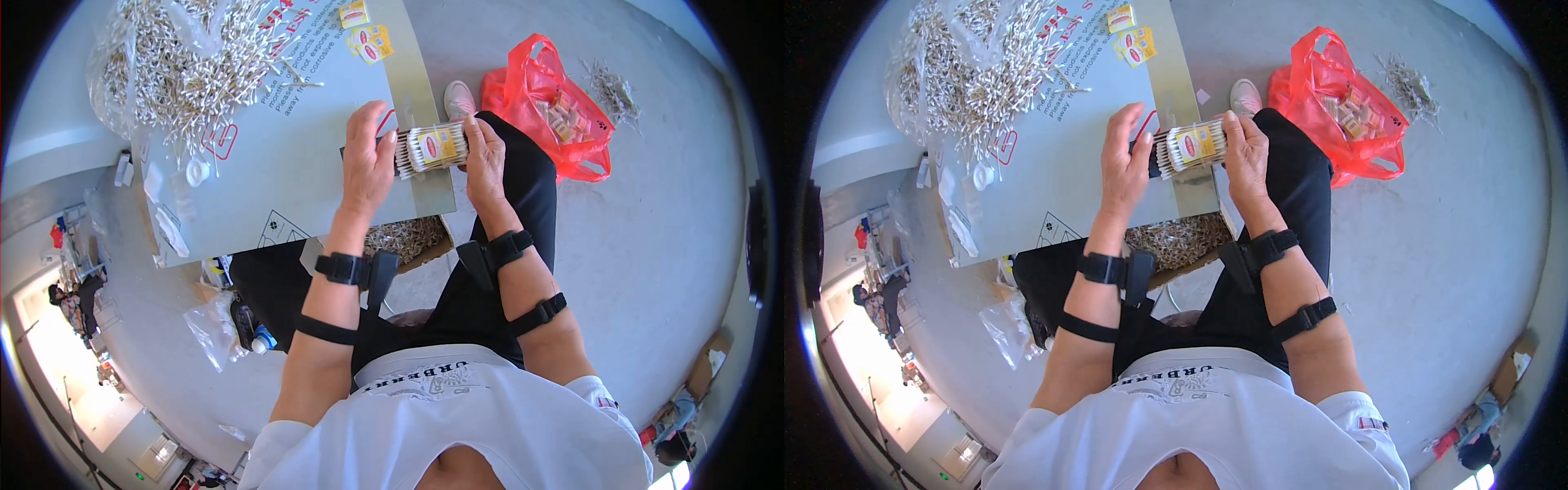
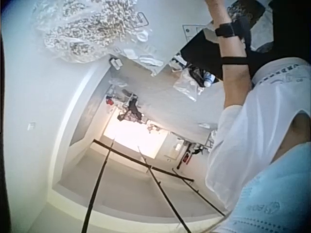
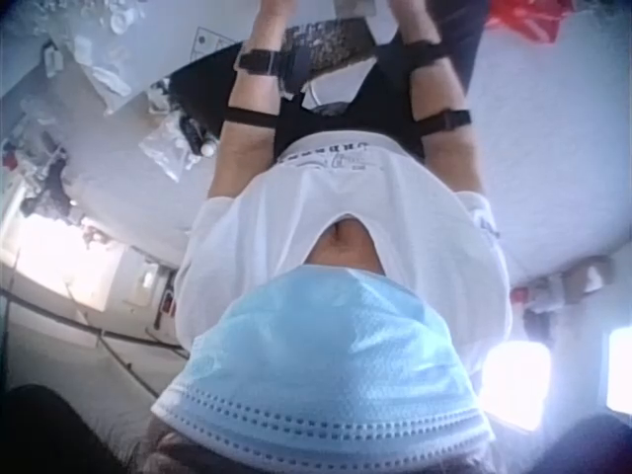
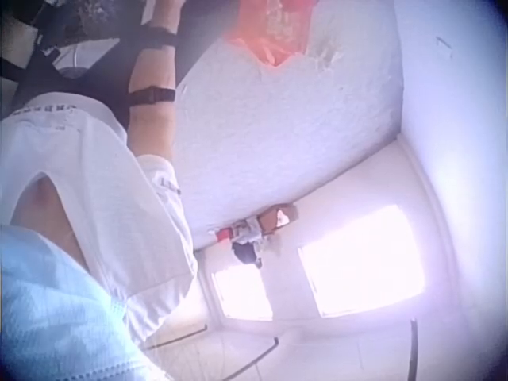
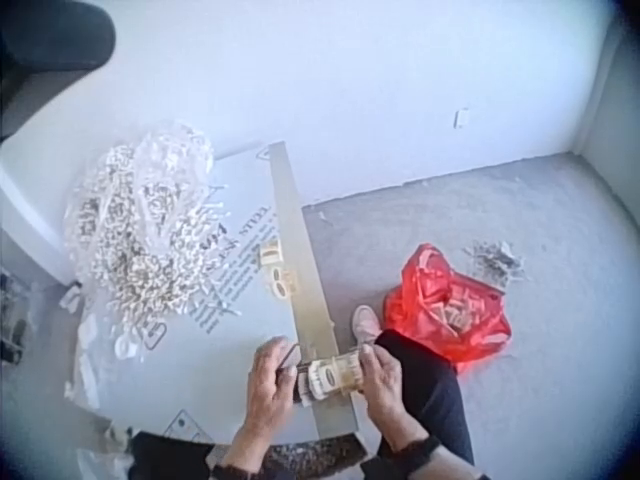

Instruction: The recorder is counting, bundling, and bagging small white cotton swabs at a workbench in a manufacturing environment.

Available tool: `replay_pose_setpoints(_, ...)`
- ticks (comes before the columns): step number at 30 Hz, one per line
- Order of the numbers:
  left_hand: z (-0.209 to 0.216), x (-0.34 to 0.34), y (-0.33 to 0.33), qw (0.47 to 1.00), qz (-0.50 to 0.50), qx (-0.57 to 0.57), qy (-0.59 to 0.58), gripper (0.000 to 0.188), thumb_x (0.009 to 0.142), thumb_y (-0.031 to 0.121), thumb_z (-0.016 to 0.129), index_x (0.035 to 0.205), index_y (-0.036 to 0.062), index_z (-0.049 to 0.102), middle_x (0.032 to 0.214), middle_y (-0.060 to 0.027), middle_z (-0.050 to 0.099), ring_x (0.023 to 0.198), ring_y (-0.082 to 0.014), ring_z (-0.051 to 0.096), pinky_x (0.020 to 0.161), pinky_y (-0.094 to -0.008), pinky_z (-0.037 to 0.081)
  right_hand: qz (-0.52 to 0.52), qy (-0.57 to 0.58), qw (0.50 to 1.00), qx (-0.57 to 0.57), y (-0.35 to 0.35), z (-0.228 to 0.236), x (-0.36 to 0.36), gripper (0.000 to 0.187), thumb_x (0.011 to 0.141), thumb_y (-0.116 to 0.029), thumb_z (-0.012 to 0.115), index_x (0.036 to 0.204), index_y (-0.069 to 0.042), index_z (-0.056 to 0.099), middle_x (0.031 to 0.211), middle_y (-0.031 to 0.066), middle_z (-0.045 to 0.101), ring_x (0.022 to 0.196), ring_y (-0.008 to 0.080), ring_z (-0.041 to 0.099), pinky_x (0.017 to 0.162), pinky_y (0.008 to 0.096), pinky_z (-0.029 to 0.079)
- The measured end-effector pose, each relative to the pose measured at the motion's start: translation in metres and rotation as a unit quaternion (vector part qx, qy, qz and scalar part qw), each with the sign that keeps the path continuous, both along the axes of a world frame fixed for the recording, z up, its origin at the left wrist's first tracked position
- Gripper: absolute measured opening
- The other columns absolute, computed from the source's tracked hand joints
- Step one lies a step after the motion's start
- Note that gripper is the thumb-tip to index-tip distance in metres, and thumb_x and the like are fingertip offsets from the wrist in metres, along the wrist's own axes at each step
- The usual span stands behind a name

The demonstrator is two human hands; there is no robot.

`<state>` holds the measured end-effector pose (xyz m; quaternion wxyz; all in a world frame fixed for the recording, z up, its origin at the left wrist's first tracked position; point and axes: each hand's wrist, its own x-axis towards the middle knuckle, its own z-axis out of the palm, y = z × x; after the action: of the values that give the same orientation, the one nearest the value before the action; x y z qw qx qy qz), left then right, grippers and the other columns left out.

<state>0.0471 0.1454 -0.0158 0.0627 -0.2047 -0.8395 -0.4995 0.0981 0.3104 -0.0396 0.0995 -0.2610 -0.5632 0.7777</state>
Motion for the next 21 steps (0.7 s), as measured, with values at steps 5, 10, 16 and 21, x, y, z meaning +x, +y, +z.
replay_pose_setpoints(5, -0.010, 0.031, 0.024, 0.979, 0.051, 0.182, -0.081, 0.050, 0.103, 0.029, 0.040, 0.144, -0.0002, 0.036, 0.146, -0.0176, 0.041, 0.136, -0.0268, 0.038, 0.115, -0.0395, 0.028, -0.009, 0.012, 1.000, -0.011, 0.004, -0.012, -0.002, 0.034, 0.102, -0.028, 0.051, 0.092, 0.000, 0.066, 0.073, -0.0017, 0.057, 0.067, 0.0044, 0.046, 0.060, 0.0229, 0.040)
replay_pose_setpoints(10, -0.013, 0.032, 0.049, 0.957, 0.051, 0.260, -0.119, 0.050, 0.103, 0.028, 0.041, 0.143, -0.0018, 0.036, 0.145, -0.0191, 0.040, 0.135, -0.0278, 0.039, 0.114, -0.0398, 0.029, 0.026, 0.055, 0.992, 0.113, 0.005, -0.019, -0.005, 0.032, 0.101, -0.031, 0.053, 0.094, -0.003, 0.067, 0.080, -0.0007, 0.059, 0.072, 0.0060, 0.050, 0.063, 0.0236, 0.042)
replay_pose_setpoints(16, -0.013, 0.044, 0.045, 0.942, 0.107, 0.305, -0.089, 0.052, 0.103, 0.029, 0.038, 0.143, -0.0049, 0.033, 0.148, -0.0213, 0.035, 0.139, -0.0308, 0.032, 0.117, -0.0432, 0.023, -0.095, 0.067, 0.915, -0.386, -0.004, -0.010, 0.015, 0.031, 0.098, -0.032, 0.056, 0.113, -0.005, 0.061, 0.098, 0.0015, 0.066, 0.091, 0.0129, 0.062, 0.081, 0.0284, 0.049)
replay_pose_setpoints(21, 0.007, 0.054, 0.057, 0.945, 0.045, 0.290, -0.143, 0.065, 0.102, 0.039, 0.040, 0.148, -0.0037, 0.023, 0.152, -0.0209, 0.026, 0.142, -0.0294, 0.026, 0.117, -0.0420, 0.018, -0.125, 0.073, 0.910, -0.389, -0.008, -0.010, 0.025, 0.054, 0.080, 0.006, 0.069, 0.129, -0.002, 0.049, 0.115, 0.0058, 0.061, 0.105, 0.0193, 0.061, 0.093, 0.0334, 0.049)
